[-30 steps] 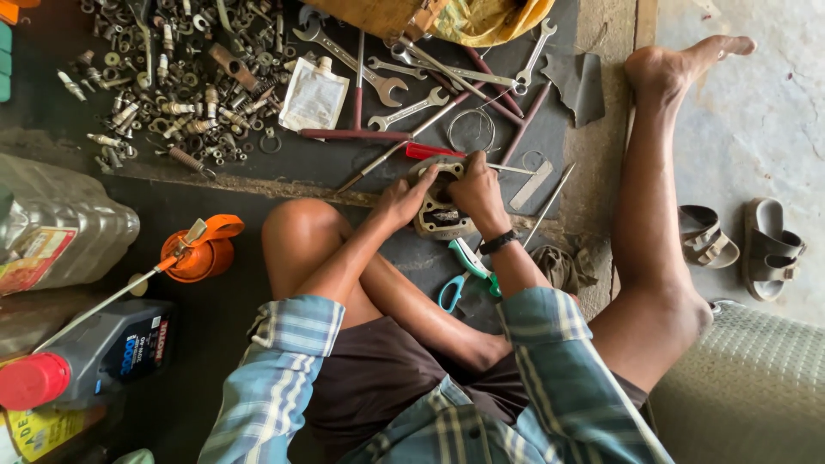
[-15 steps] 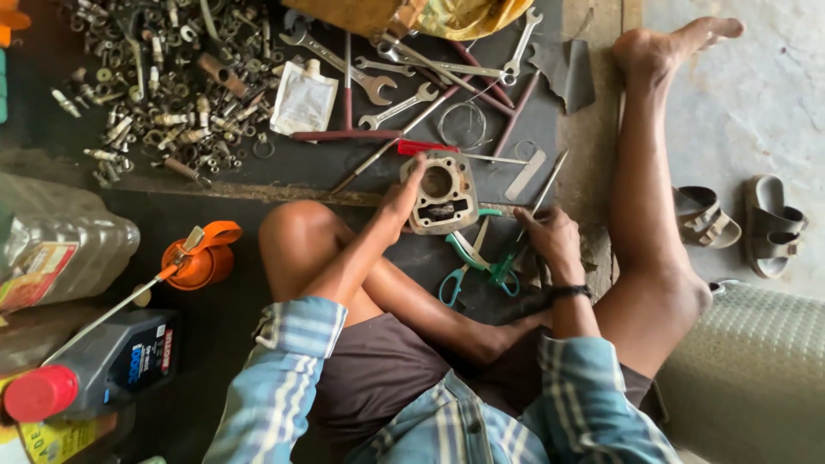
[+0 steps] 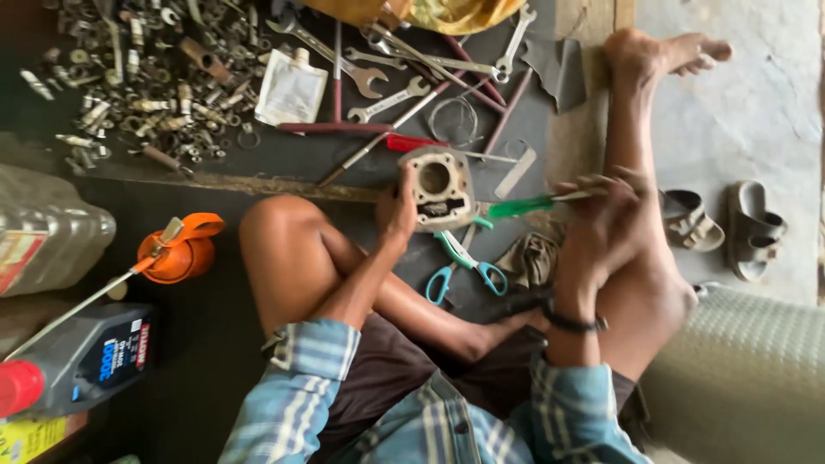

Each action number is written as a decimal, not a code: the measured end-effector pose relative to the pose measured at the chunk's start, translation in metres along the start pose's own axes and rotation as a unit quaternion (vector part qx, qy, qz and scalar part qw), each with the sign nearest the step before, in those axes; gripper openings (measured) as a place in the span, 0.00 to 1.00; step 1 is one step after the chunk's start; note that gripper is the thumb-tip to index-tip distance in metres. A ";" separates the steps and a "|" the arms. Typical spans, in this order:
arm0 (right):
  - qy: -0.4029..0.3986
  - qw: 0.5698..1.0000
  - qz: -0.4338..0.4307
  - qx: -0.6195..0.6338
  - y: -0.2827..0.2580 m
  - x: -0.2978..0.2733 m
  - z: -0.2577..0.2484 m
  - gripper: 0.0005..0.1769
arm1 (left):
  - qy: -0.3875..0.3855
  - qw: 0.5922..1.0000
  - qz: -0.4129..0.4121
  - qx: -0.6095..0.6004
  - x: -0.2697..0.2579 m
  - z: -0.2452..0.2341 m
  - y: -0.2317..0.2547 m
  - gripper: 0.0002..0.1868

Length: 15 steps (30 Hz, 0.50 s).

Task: Inspecting and cleaning motorcycle engine components, including the cylinder head and piston, using various tools.

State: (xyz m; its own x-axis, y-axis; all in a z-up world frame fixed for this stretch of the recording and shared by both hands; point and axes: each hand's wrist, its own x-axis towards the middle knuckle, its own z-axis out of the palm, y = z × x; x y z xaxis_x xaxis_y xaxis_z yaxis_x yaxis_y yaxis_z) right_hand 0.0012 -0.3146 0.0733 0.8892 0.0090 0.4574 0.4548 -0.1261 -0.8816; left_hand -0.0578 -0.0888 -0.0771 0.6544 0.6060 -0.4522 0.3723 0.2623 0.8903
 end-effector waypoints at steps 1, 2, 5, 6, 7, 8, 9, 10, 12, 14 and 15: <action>-0.003 1.000 -0.001 0.005 -0.013 -0.003 0.005 0.07 | 0.005 1.000 0.002 0.000 -0.005 -0.002 0.004 0.44; 0.001 0.997 -0.051 0.063 -0.026 -0.007 0.007 0.07 | -0.018 0.999 0.002 0.038 -0.012 -0.003 0.006 0.43; -0.036 0.992 -0.101 0.066 -0.049 -0.022 0.020 0.08 | -0.056 0.996 0.032 0.062 -0.040 -0.006 0.031 0.40; -0.079 0.992 -0.100 0.012 -0.055 -0.028 0.025 0.10 | -0.070 0.995 0.060 0.044 -0.052 -0.008 0.041 0.38; -0.076 0.992 -0.100 0.010 -0.058 -0.032 0.031 0.10 | -0.074 0.994 0.060 0.046 -0.051 -0.007 0.036 0.38; -0.120 0.987 -0.099 -0.042 -0.061 -0.037 0.037 0.13 | -0.079 0.992 0.102 0.018 -0.051 -0.007 0.031 0.37; -0.165 0.977 -0.098 -0.092 -0.065 -0.042 0.043 0.17 | -0.085 0.986 0.142 -0.010 -0.052 -0.007 0.026 0.37; -0.165 0.977 -0.098 -0.092 -0.052 -0.045 0.047 0.17 | -0.086 0.986 0.143 -0.010 -0.056 -0.008 0.033 0.37; -0.225 0.968 -0.095 -0.051 -0.026 -0.048 0.057 0.13 | -0.097 0.994 0.028 0.045 -0.064 -0.011 0.049 0.36; -0.205 0.972 -0.120 -0.003 -0.039 -0.049 0.052 0.13 | -0.089 0.993 0.061 0.041 -0.061 -0.013 0.045 0.36; -0.185 0.971 -0.145 0.045 -0.046 -0.050 0.049 0.13 | -0.080 0.992 0.093 0.035 -0.060 -0.013 0.041 0.36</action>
State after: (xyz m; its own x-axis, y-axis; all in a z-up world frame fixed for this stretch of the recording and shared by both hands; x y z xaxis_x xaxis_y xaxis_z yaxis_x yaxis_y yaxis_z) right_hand -0.0618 -0.2612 0.0849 0.6728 0.3888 0.6294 0.6761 0.0223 -0.7365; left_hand -0.0900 -0.1044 -0.0127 0.8104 0.5099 -0.2883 0.2769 0.1004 0.9557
